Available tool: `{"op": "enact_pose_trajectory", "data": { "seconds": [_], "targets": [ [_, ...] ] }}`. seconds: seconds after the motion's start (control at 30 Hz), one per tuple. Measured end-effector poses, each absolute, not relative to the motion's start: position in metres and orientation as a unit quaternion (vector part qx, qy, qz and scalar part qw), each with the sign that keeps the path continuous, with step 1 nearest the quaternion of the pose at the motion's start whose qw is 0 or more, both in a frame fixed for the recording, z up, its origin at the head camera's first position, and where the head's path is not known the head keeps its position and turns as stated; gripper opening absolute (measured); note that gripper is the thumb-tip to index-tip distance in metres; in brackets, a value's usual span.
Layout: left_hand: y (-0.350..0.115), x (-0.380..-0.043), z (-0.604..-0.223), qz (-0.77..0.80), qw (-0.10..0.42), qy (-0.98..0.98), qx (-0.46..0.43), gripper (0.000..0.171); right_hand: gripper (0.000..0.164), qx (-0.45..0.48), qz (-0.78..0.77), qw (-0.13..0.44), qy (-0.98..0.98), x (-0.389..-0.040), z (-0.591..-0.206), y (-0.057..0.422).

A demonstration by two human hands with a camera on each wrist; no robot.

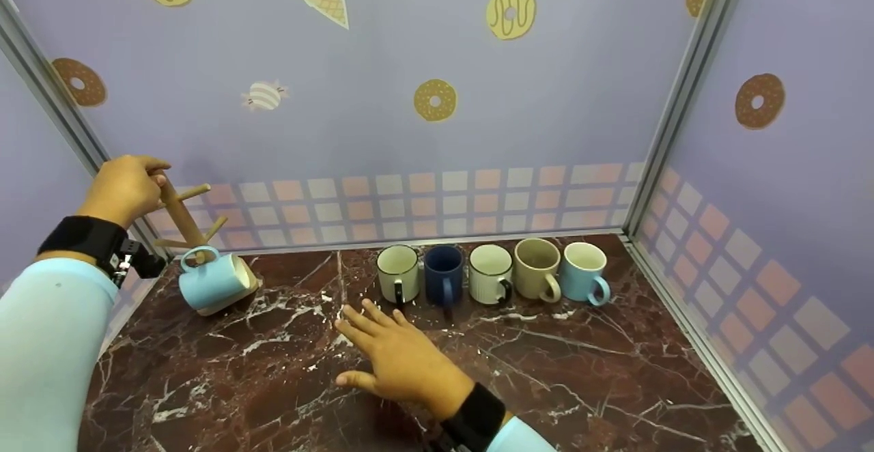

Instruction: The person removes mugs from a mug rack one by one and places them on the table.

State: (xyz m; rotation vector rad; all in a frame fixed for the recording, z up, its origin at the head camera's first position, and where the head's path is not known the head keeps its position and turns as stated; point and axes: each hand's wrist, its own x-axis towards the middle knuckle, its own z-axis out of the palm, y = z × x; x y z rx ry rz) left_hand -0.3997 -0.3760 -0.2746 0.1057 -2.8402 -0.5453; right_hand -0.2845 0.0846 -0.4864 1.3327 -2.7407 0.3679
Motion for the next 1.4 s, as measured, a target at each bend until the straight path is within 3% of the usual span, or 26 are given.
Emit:
{"op": "enact_pose_trajectory", "data": {
  "seconds": [0.4,0.67,0.9,1.13,1.27,1.4],
  "targets": [
    [-0.380,-0.406,-0.276,-0.166,0.135,-0.976,0.042,0.047,0.091,0.432,0.129,0.032,-0.892,-0.287,-0.488,0.085],
    [-0.380,-0.407,-0.272,-0.181,0.115,-0.976,0.046,0.051,0.091,0.427,0.129,0.026,-0.895,-0.285,-0.488,0.086],
    [-0.378,-0.411,-0.288,-0.188,0.119,-0.973,0.065,0.057,0.092,0.427,0.129,0.022,-0.895,-0.284,-0.485,0.085],
    [-0.369,-0.408,-0.296,-0.184,0.135,-0.970,0.088,0.076,0.092,0.430,0.131,0.018,-0.893,-0.284,-0.486,0.083],
    [-0.363,-0.404,-0.301,-0.171,0.180,-0.962,0.114,0.066,0.092,0.430,0.129,0.018,-0.894,-0.284,-0.487,0.083],
    [-0.356,-0.397,-0.315,-0.180,0.271,-0.935,0.139,0.051,0.092,0.427,0.130,0.014,-0.895,-0.283,-0.487,0.084]
  ]
}}
